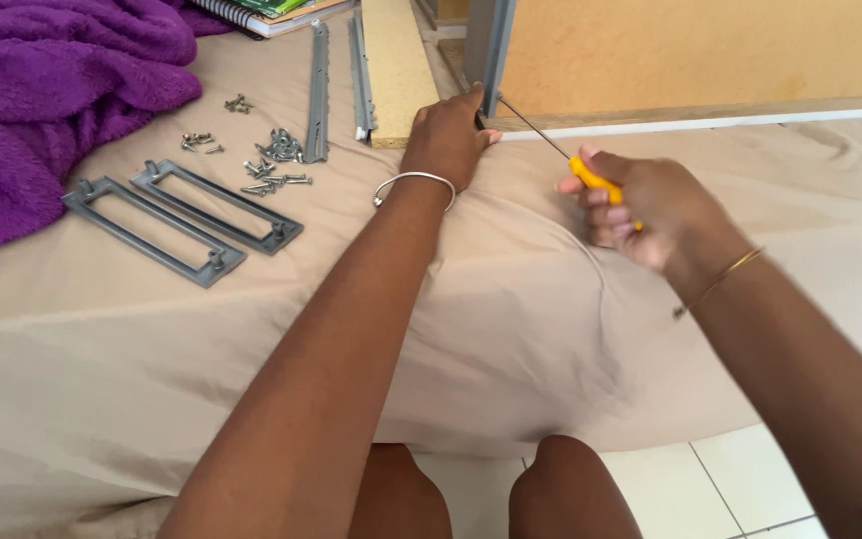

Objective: The person uses a screwdriver to unscrew hardware from a wooden drawer cabinet resting on a bed. They remove screws, detach metal drawer slides and handles, and set the screws and removed parts on the bed beside the cabinet.

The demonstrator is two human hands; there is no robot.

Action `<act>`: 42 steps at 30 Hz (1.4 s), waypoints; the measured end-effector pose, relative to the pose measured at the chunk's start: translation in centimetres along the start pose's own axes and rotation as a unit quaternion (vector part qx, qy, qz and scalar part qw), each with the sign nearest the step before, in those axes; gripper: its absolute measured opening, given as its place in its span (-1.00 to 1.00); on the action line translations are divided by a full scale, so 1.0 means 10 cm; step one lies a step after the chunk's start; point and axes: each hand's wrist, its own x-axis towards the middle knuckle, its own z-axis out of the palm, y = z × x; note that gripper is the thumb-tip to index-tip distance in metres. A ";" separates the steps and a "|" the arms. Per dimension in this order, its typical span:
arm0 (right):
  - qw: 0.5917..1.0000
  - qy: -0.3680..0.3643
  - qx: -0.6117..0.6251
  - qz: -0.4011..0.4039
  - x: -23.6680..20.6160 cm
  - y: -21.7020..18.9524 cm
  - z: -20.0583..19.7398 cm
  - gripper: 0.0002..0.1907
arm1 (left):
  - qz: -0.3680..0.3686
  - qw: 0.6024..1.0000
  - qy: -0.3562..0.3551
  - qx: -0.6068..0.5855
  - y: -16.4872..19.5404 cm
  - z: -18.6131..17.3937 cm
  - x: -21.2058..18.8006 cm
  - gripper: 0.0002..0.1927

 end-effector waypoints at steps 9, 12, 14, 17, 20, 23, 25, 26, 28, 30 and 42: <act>0.888 0.162 -0.358 -0.238 -0.17 -0.02 0.13 -0.80 | 0.017 1.000 -0.001 0.010 -0.04 0.02 0.02 -0.31; 0.702 0.232 -0.574 -0.353 -0.29 0.02 0.22 -0.71 | 0.020 1.000 -0.004 0.022 -0.06 0.04 0.04 -0.30; 0.726 0.233 -0.566 -0.314 -0.26 0.03 0.26 -0.63 | 0.023 1.000 0.007 0.016 -0.07 0.06 0.04 -0.30; 0.955 0.115 -0.253 -0.105 -0.15 -0.04 0.20 -0.59 | 0.032 0.999 0.016 0.011 -0.06 0.06 0.03 -0.32; 0.998 -0.022 0.056 0.005 -0.11 -0.10 0.06 -0.70 | 0.006 1.000 -0.019 0.021 -0.06 0.05 0.03 -0.31; 0.991 0.039 -0.086 -0.094 -0.16 -0.06 0.07 -0.81 | 0.013 1.000 -0.015 0.022 -0.07 0.05 0.04 -0.31; 0.903 0.129 -0.323 -0.253 -0.22 0.00 0.14 -0.76 | 0.033 0.999 0.005 0.023 -0.09 0.05 0.05 -0.30; 0.818 0.170 -0.446 -0.322 -0.27 0.02 0.15 -0.78 | 0.043 0.999 0.015 0.023 -0.09 0.06 0.05 -0.30; 0.580 0.231 -0.650 -0.433 -0.33 0.03 0.18 -0.78 | 0.041 0.999 0.010 0.025 -0.09 0.08 0.05 -0.30; 0.598 0.221 -0.654 -0.407 -0.34 0.02 0.20 -0.74 | 0.037 0.999 0.009 0.021 -0.10 0.07 0.05 -0.30; 0.969 0.055 -0.208 -0.118 -0.23 -0.12 0.24 -0.73 | 0.049 0.998 0.020 0.016 -0.12 0.08 0.05 -0.31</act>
